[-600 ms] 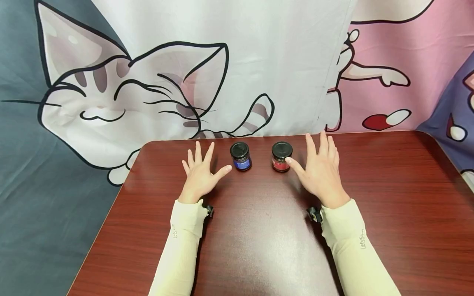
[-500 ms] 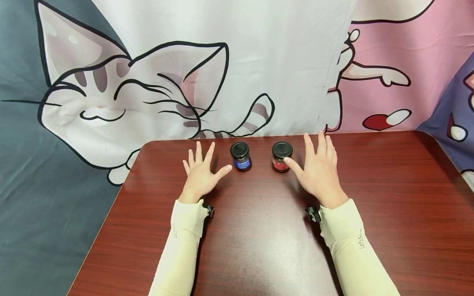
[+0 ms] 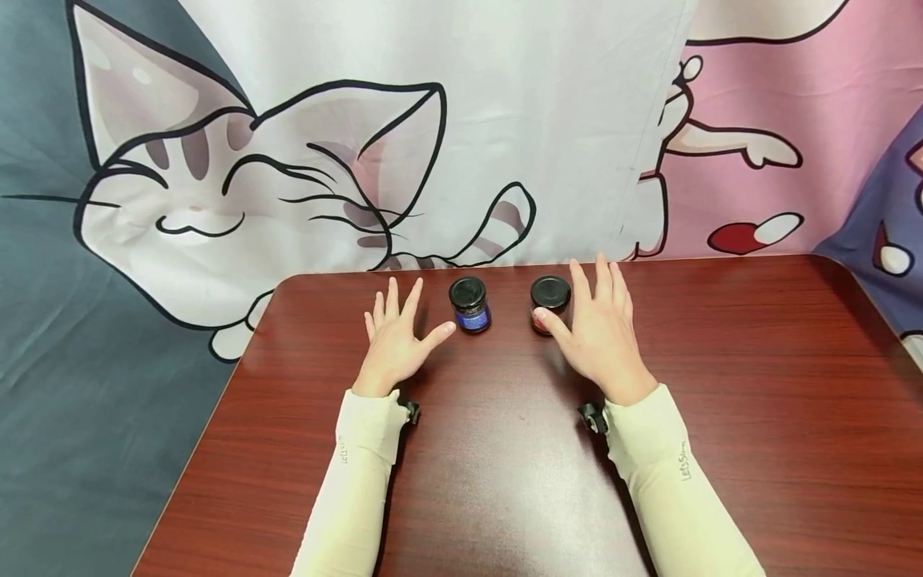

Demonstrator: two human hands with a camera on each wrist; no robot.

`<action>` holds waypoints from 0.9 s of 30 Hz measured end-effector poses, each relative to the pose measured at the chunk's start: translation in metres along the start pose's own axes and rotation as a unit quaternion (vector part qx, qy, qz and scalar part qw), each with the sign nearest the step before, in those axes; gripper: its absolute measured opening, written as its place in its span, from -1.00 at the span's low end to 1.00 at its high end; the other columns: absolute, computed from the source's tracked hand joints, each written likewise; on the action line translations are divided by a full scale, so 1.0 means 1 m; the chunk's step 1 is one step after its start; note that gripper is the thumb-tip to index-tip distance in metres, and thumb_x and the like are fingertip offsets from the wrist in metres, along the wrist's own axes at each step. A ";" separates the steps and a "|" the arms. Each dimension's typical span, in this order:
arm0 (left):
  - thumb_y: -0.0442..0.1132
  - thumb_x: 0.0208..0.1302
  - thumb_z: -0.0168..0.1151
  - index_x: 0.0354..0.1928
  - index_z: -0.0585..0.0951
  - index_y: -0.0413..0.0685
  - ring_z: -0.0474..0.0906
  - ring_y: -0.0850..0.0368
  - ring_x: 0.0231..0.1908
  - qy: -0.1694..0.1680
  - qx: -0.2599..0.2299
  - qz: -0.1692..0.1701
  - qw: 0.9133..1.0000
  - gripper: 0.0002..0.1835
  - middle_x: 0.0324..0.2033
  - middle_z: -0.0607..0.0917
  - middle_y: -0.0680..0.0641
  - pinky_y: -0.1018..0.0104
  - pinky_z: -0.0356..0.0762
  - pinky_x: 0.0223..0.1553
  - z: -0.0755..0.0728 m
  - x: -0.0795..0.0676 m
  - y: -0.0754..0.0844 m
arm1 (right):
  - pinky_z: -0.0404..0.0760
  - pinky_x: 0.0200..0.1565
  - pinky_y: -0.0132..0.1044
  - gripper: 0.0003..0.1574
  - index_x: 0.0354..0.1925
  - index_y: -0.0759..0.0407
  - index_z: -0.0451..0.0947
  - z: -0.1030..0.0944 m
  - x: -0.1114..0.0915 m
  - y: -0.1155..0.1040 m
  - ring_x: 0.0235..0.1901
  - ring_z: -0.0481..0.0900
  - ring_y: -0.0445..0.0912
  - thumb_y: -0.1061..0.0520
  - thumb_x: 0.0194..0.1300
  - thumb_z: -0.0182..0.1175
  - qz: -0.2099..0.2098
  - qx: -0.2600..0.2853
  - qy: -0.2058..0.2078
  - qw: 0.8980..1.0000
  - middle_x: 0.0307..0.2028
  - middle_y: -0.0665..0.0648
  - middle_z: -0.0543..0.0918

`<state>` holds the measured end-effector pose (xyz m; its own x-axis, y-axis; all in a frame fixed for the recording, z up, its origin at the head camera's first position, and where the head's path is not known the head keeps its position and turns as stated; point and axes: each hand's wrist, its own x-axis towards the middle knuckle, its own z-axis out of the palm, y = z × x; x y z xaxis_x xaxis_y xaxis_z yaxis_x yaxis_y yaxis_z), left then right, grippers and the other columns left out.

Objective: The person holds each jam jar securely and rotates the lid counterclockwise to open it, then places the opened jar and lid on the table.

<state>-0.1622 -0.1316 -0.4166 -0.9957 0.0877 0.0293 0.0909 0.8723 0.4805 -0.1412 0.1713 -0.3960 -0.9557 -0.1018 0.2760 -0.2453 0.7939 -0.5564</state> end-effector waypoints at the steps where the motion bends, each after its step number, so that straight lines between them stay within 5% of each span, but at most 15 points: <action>1: 0.53 0.17 0.10 0.61 -0.01 0.28 -0.46 -0.30 0.53 0.001 0.000 0.000 1.000 0.07 0.59 -0.30 -0.16 -0.39 -0.43 0.39 0.000 0.000 0.000 | -0.16 0.36 0.42 0.04 0.51 0.35 0.06 0.001 0.000 -0.001 0.48 -0.21 0.44 -0.18 0.37 0.23 -0.002 0.001 0.000 1.000 0.49 0.56 -0.11; 27: 0.54 0.17 0.09 0.62 -0.03 0.28 -0.37 -0.29 0.54 -0.005 -0.001 0.009 1.000 0.08 0.59 -0.25 -0.16 -0.40 -0.34 0.40 0.008 0.001 0.003 | 0.00 0.37 0.32 -0.09 0.43 0.41 0.21 0.025 0.011 -0.027 0.45 -0.06 0.43 -0.04 0.35 0.30 -0.069 0.047 0.050 0.995 0.46 0.55 0.02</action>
<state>-0.1631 -0.1255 -0.4221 -0.9937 0.1084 0.0285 0.1087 0.8694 0.4819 -0.1492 0.1336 -0.3972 -0.8921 -0.1422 0.4288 -0.3918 0.7162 -0.5776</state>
